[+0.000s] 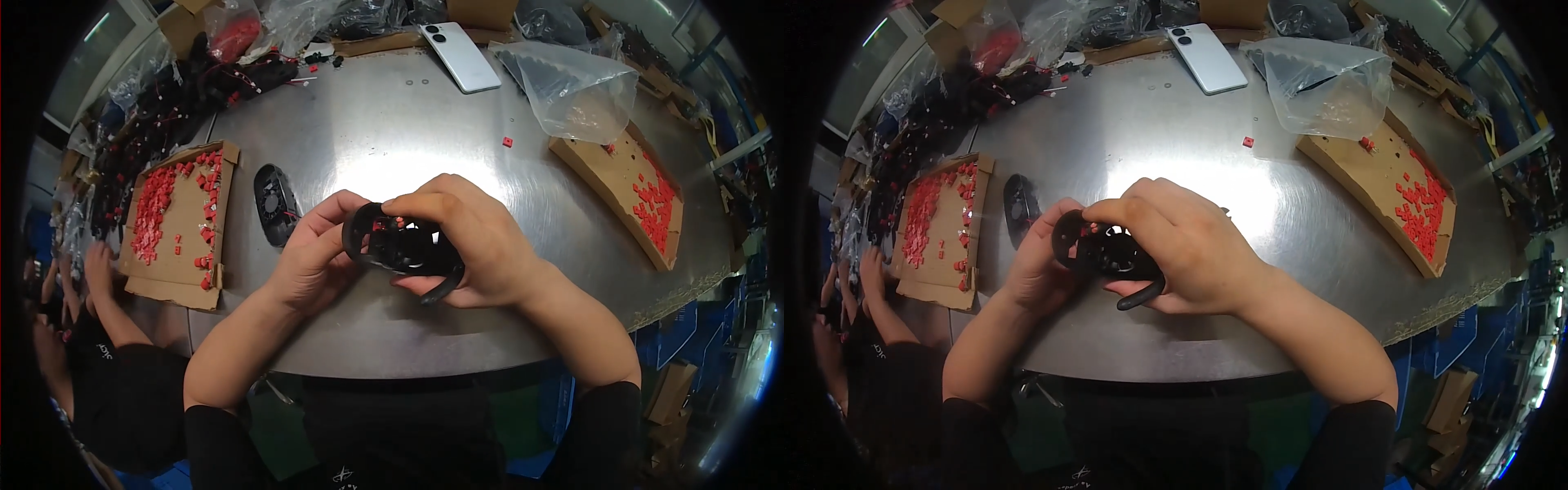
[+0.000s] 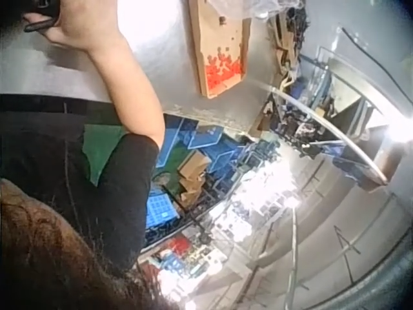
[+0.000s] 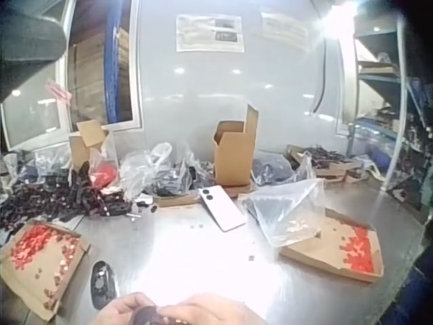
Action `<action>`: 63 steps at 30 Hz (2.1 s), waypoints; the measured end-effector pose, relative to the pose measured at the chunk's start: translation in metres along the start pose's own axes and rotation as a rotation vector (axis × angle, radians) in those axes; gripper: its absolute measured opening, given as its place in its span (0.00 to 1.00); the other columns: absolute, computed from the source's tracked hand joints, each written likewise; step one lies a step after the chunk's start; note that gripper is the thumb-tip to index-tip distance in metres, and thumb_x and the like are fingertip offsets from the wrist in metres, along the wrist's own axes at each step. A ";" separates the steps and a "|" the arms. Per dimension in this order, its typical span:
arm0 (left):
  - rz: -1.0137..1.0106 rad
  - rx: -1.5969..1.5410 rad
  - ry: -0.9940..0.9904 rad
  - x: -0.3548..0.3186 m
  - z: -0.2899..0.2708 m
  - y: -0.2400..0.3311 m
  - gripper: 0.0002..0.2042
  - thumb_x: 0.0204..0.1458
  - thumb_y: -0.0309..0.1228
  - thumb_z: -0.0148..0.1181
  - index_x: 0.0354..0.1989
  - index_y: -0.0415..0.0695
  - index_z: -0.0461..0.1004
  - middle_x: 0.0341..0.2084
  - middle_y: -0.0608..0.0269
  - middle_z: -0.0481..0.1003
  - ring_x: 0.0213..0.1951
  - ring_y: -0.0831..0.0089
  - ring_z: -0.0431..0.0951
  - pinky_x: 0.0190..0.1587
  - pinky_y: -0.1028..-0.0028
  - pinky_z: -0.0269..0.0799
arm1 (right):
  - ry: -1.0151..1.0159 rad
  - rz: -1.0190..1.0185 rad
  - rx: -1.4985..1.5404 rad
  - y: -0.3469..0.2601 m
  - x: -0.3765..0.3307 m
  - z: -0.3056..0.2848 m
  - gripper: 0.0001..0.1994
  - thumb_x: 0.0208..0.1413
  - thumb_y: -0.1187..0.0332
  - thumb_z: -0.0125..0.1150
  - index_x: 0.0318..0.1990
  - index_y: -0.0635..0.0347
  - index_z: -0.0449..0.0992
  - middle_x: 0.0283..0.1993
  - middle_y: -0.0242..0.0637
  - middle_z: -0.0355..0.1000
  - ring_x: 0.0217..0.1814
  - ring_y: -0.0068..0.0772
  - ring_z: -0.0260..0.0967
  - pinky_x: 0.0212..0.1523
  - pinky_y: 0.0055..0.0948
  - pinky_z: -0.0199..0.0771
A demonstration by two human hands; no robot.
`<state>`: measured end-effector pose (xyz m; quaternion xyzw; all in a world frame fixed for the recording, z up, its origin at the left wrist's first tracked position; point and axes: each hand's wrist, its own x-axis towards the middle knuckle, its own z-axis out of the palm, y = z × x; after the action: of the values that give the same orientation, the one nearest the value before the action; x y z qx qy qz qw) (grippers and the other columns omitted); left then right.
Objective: Assembling electronic components into a plastic casing, likely a computer mouse, using pliers.
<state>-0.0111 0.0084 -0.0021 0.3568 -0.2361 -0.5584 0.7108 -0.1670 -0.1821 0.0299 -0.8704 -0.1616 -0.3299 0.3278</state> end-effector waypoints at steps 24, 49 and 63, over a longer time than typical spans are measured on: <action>-0.072 -0.087 0.155 0.001 0.011 0.010 0.13 0.66 0.32 0.58 0.54 0.39 0.74 0.43 0.64 0.80 0.45 0.76 0.80 0.56 0.73 0.76 | -0.110 0.091 -0.115 -0.003 0.000 -0.005 0.30 0.46 0.62 0.80 0.58 0.57 0.77 0.47 0.41 0.75 0.48 0.46 0.75 0.47 0.39 0.77; 0.041 0.860 0.140 0.004 0.009 0.009 0.11 0.63 0.24 0.55 0.51 0.34 0.76 0.35 0.64 0.82 0.36 0.83 0.78 0.40 0.77 0.73 | -0.348 0.317 -0.182 -0.009 0.000 -0.010 0.30 0.44 0.63 0.80 0.56 0.56 0.76 0.42 0.40 0.71 0.45 0.48 0.73 0.46 0.40 0.75; 0.169 1.054 0.191 -0.002 0.021 0.007 0.11 0.60 0.25 0.52 0.48 0.36 0.76 0.30 0.55 0.80 0.30 0.66 0.79 0.38 0.69 0.74 | -0.411 0.355 -0.128 -0.007 -0.002 -0.001 0.32 0.44 0.63 0.81 0.59 0.58 0.75 0.44 0.42 0.72 0.46 0.46 0.74 0.47 0.40 0.75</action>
<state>-0.0227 0.0065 0.0162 0.6939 -0.4464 -0.2704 0.4961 -0.1726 -0.1783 0.0321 -0.9527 -0.0487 -0.0934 0.2850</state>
